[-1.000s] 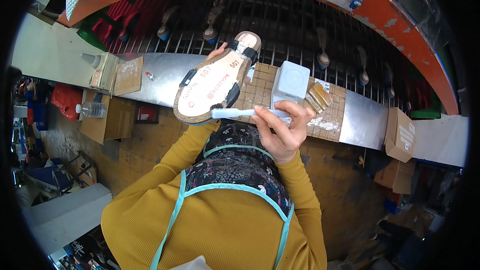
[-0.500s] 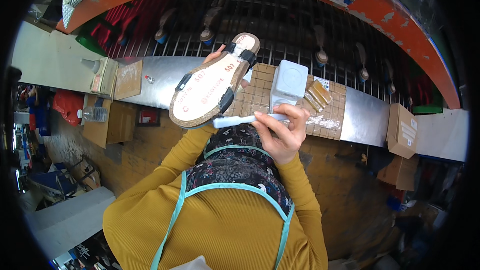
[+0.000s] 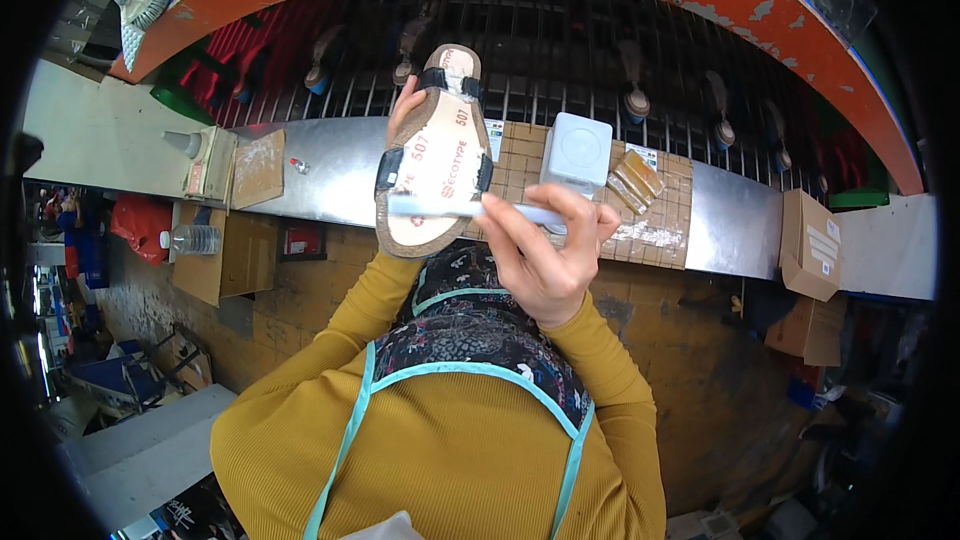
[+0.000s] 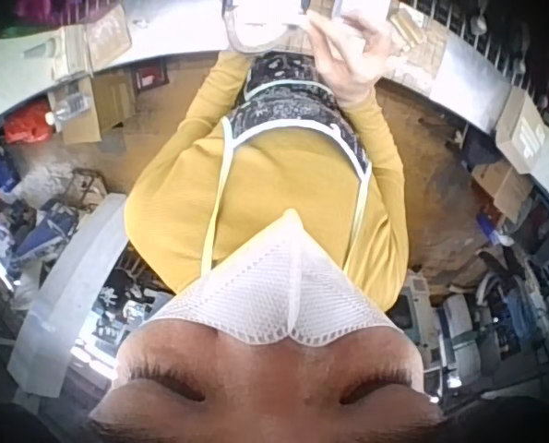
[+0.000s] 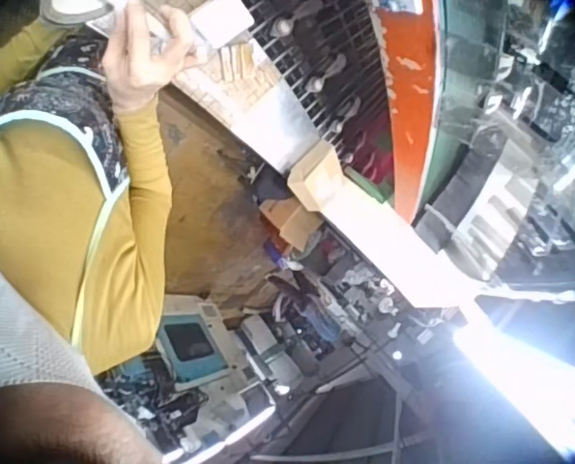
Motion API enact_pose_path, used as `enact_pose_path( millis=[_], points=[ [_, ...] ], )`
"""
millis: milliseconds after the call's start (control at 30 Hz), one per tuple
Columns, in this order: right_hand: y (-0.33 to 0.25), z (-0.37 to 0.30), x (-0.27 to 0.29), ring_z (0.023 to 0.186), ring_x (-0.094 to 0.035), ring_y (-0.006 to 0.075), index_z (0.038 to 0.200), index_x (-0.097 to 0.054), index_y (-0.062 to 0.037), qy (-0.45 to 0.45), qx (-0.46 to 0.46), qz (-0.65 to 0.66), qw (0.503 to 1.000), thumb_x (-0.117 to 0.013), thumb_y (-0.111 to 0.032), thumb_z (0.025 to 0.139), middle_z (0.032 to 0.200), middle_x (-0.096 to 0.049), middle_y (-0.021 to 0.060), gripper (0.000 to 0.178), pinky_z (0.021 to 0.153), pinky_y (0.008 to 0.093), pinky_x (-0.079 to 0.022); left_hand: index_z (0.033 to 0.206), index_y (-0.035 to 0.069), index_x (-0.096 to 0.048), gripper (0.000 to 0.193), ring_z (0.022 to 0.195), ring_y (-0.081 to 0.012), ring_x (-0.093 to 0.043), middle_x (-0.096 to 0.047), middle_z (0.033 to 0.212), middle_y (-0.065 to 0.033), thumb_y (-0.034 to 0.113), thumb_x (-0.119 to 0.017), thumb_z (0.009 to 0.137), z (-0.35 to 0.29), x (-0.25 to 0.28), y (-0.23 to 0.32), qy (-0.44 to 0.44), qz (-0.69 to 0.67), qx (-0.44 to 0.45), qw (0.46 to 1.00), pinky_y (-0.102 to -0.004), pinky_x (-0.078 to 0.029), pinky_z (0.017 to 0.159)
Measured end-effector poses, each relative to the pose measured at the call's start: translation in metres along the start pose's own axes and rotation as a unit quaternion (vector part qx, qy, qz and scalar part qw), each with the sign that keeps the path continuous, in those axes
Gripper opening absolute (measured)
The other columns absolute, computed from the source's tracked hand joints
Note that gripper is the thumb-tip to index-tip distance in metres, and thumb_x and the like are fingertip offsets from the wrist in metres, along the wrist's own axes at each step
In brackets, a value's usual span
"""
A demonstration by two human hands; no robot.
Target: The person cleans the sole of a blue and white sandal using a toothbrush and a white cleaning solution. They repeatedly dip the brush into the solution and scrub the sole, rotating the sandal to reach different areas.
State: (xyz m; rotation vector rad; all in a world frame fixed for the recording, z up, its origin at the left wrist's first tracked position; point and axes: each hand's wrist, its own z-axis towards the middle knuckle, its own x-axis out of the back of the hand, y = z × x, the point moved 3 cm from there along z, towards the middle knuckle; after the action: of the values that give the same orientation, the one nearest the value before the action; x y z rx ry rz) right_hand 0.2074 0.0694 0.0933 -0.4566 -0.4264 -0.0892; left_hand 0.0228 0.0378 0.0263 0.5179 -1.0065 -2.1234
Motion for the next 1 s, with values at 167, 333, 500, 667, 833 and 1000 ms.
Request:
enact_pose_path(
  millis=[167,333,500,667,833,1000],
  points=[
    [-0.002,-0.01,0.014,0.08,-0.056,0.0114,0.096,-0.077,-0.0188,-0.059,0.033,0.012,0.998,-0.087,-0.019,0.063,0.095,-0.06,0.0004,0.034,0.075,0.0325,-0.026,0.138,0.004,-0.04,0.079,0.134,-0.02,-0.04,-0.034,0.147,-0.0131,0.022,-0.082,0.073,-0.003,0.009,-0.008,-0.053,0.081,0.021,0.995,-0.0332,-0.042,0.109],
    [0.068,-0.07,0.026,0.071,-0.057,0.0165,0.089,-0.078,-0.0148,-0.122,-0.245,0.085,0.958,-0.081,-0.019,0.073,0.081,-0.064,0.0018,0.017,0.076,0.0333,-0.032,0.137,0.003,-0.041,0.072,0.122,-0.0236,-0.051,-0.051,0.131,-0.014,0.013,-0.08,0.077,-0.01,0.032,-0.015,0.036,-0.152,0.093,0.983,-0.0347,-0.046,0.104],
    [0.142,-0.158,0.025,0.07,-0.058,0.0198,0.084,-0.076,-0.0139,-0.188,-0.309,-0.236,0.902,-0.075,-0.023,0.08,0.079,-0.063,0.0028,0.009,0.075,0.0381,-0.031,0.142,0.014,-0.042,0.072,0.125,-0.0222,-0.048,-0.05,0.137,-0.0051,0.033,-0.078,0.082,-0.027,0.08,-0.03,0.214,-0.216,0.242,0.921,-0.0399,-0.038,0.109],
    [0.154,-0.172,-0.002,0.072,-0.059,0.0219,0.083,-0.074,-0.0144,-0.163,-0.233,-0.282,0.916,-0.073,-0.021,0.081,0.08,-0.061,0.0038,0.007,0.077,0.0401,-0.032,0.147,0.017,-0.035,0.089,0.134,-0.031,-0.042,-0.043,0.147,-0.0095,0.071,-0.057,0.081,-0.004,0.085,0.01,0.164,-0.45,0.229,0.847,-0.0541,-0.035,0.113],
    [0.156,-0.176,-0.015,0.072,-0.059,0.0226,0.083,-0.072,-0.0147,-0.18,-0.17,-0.307,0.919,-0.072,-0.02,0.08,0.082,-0.06,0.0047,0.006,0.079,0.0426,-0.033,0.147,0.005,-0.032,0.1,0.097,-0.0281,-0.062,-0.057,0.12,-0.0156,0.078,-0.051,0.081,-0.01,0.086,0.0,-0.084,-0.564,0.247,0.783,-0.0487,-0.046,0.095],
    [0.165,-0.185,-0.01,0.064,-0.058,0.023,0.088,-0.074,-0.0132,-0.228,-0.275,-0.26,0.897,-0.07,-0.02,0.084,0.076,-0.062,0.006,0.008,0.079,0.0428,-0.037,0.145,0.005,-0.034,0.099,0.091,-0.0237,-0.063,-0.058,0.112,-0.0133,0.076,-0.055,0.08,-0.033,0.082,-0.023,-0.033,-0.585,0.286,0.759,-0.0457,-0.043,0.097]
  ],
)
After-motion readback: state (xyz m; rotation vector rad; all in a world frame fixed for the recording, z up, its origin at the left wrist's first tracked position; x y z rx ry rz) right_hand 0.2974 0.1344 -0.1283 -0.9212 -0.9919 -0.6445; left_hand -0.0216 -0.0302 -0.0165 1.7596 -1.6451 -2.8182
